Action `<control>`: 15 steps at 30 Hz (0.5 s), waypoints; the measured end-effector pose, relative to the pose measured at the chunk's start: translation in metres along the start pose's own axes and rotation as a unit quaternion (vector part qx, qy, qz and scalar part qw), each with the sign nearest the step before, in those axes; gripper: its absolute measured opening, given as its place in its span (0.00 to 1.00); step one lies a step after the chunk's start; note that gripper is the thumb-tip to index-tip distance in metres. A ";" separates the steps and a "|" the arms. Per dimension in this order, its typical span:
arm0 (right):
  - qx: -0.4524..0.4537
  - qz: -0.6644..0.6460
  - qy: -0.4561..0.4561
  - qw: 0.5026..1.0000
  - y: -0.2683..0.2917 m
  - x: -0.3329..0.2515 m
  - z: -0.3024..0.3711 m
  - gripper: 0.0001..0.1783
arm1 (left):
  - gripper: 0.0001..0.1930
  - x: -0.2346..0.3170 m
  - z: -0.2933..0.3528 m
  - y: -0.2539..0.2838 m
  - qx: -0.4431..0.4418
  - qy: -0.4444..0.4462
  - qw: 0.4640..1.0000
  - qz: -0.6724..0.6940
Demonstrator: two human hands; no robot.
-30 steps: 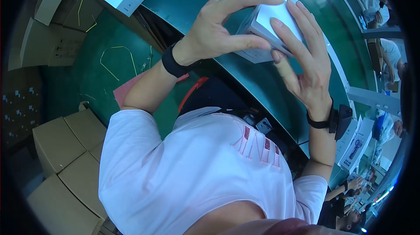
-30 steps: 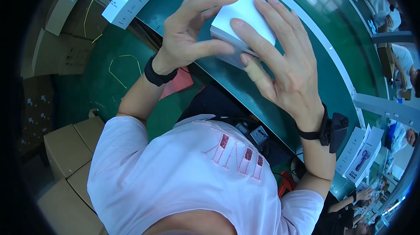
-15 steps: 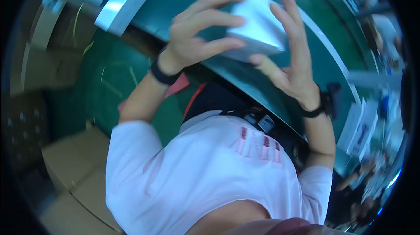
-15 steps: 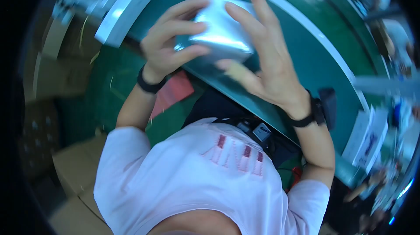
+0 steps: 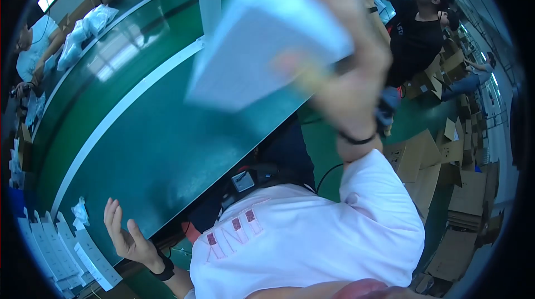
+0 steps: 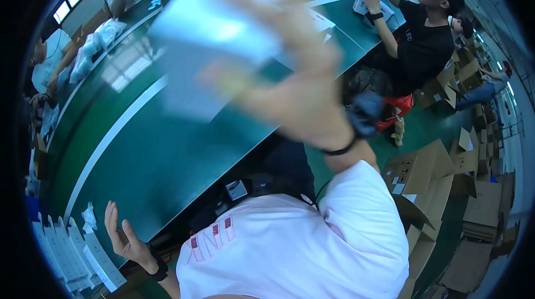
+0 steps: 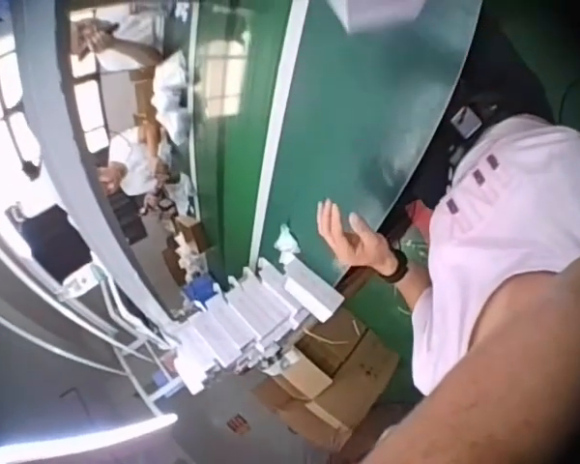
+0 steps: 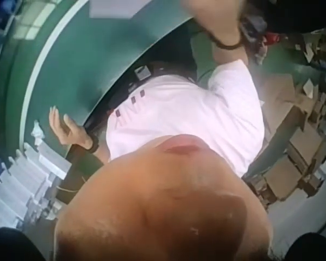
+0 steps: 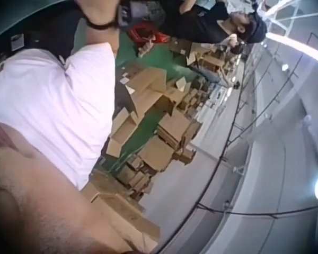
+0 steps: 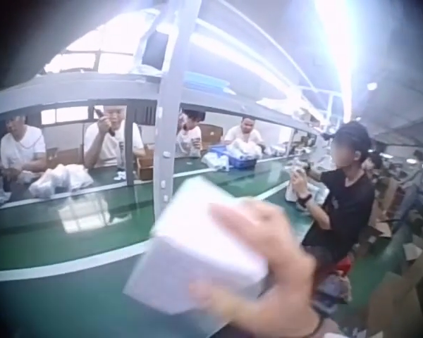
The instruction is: Packaging products by wrapping them in bubble wrap and placing them in boxes.
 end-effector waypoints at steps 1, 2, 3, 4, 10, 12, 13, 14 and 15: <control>0.063 0.052 -0.013 0.997 0.036 0.015 -0.001 0.33 | 0.14 0.008 -0.004 -0.001 0.004 0.004 1.000 0.011; 0.135 0.071 -0.109 0.982 0.047 0.012 -0.015 0.24 | 0.14 0.012 -0.008 0.000 0.007 0.009 1.000 0.000; 0.154 0.112 -0.100 0.977 0.090 0.043 -0.016 0.26 | 0.14 0.017 -0.015 -0.001 0.001 0.004 1.000 0.007; 0.219 0.113 -0.166 0.955 0.120 0.100 -0.010 0.32 | 0.14 0.023 -0.015 0.003 -0.001 0.010 1.000 -0.010; 0.151 0.467 -0.200 0.848 0.255 0.335 0.035 0.34 | 0.13 0.060 -0.048 0.004 -0.017 -0.069 0.997 -0.032; 0.034 0.455 -0.238 0.857 0.294 0.406 0.075 0.39 | 0.13 0.065 -0.051 0.006 -0.004 -0.069 0.997 -0.029; 0.010 0.534 -0.202 0.821 0.314 0.426 0.091 0.42 | 0.13 0.064 -0.055 0.005 -0.004 -0.071 0.997 -0.025; 0.012 0.460 -0.187 0.868 0.306 0.437 0.096 0.43 | 0.13 0.067 -0.055 0.012 0.001 -0.060 0.997 -0.049; 0.006 0.409 -0.274 0.870 0.225 0.414 0.078 0.43 | 0.12 0.078 -0.044 0.026 0.005 -0.036 0.994 -0.103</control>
Point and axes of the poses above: each hand's wrist, its own z-axis away from the middle knuckle, its own y-axis out of the back of the hand, x = y × z, the point moved 4 cm from there along -z, towards the middle knuckle, and after that the axes turned 13 degrees about -z, right-handed, at the moved point
